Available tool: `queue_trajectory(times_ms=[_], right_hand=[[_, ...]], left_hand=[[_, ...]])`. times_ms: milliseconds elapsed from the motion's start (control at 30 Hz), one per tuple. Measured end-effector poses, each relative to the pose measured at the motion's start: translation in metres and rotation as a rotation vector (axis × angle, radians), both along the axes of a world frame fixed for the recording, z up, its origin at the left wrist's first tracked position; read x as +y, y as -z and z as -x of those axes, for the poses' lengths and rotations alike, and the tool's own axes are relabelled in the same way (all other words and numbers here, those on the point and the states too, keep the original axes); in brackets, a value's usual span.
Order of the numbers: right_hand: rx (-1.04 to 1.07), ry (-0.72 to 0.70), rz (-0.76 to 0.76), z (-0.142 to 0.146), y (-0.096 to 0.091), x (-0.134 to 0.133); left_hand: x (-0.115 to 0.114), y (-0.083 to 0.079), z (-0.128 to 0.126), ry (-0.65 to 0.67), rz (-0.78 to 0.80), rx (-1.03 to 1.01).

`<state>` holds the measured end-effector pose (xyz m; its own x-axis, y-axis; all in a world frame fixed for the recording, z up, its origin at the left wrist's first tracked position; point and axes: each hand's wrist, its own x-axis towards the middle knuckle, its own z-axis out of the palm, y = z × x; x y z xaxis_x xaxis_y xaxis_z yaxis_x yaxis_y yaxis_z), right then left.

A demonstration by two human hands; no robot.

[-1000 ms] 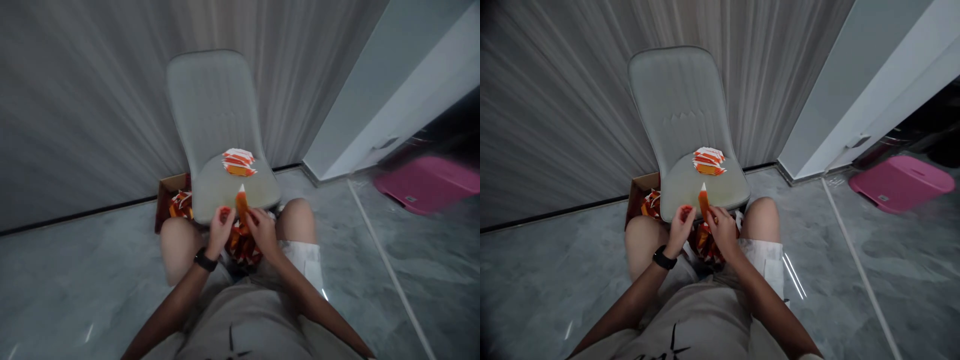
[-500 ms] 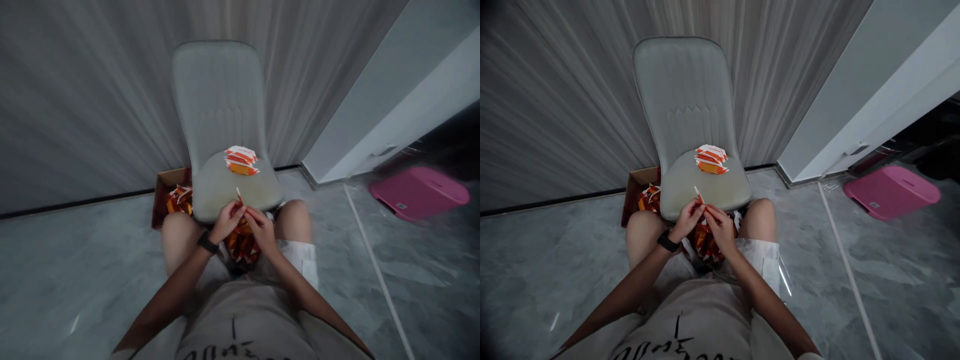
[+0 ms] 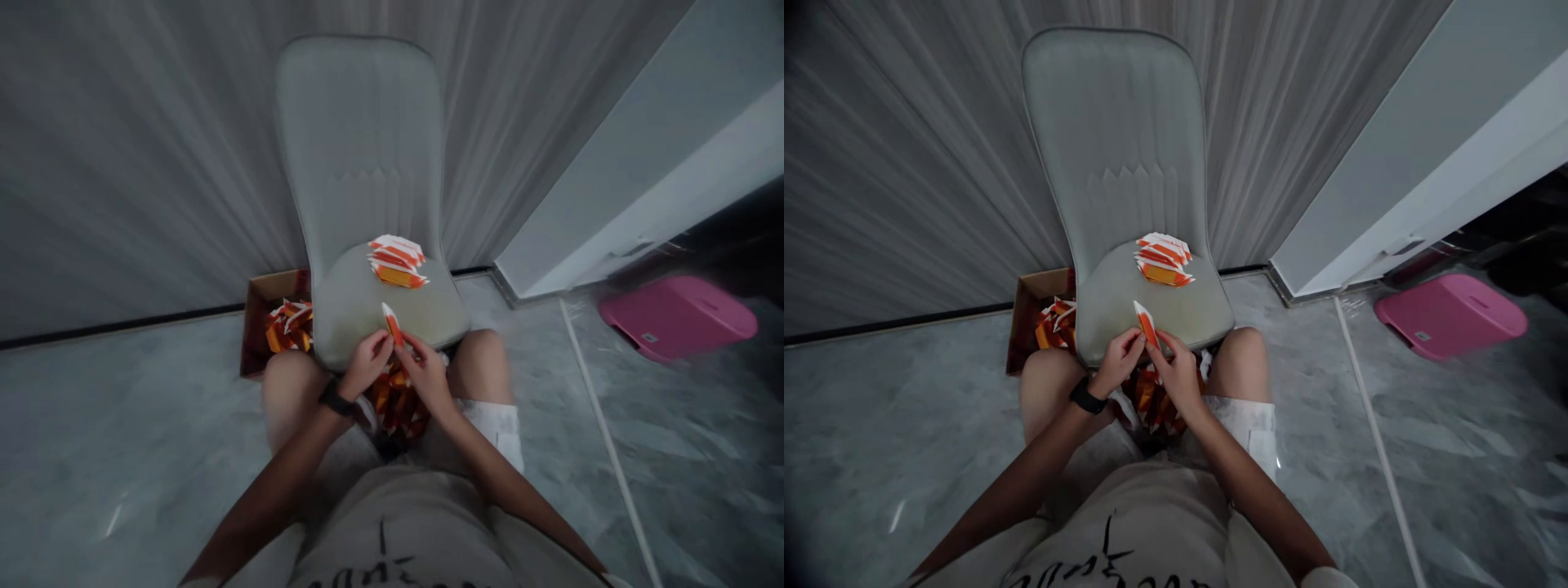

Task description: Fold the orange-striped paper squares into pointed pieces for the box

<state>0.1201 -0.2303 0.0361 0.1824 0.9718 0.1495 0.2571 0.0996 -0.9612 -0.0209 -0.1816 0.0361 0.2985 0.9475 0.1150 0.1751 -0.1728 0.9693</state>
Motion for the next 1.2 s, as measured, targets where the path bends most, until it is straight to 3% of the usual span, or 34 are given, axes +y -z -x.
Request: queue_trajectory(times_ms=[300, 467, 733, 967, 1200], right_hand=[[-0.314, -0.246, -0.108, -0.009, -0.015, 0.014], [-0.440, -0.213, -0.139, -0.014, -0.012, 0.025], [-0.382, -0.237, -0.103, -0.015, -0.014, 0.036], [-0.708, -0.274, -0.083, -0.034, -0.010, 0.048], [-0.443, -0.394, 0.031, -0.066, -0.003, 0.059]], left_hand=[[0.014, -0.010, 0.020, 0.156, -0.128, 0.207], [0.022, -0.015, 0.025, 0.188, -0.155, 0.274], [0.031, -0.018, 0.017, 0.229, -0.111, 0.267], [0.038, -0.020, 0.011, 0.224, -0.165, 0.413], [0.045, -0.017, 0.011, 0.286, -0.046, 0.418]])
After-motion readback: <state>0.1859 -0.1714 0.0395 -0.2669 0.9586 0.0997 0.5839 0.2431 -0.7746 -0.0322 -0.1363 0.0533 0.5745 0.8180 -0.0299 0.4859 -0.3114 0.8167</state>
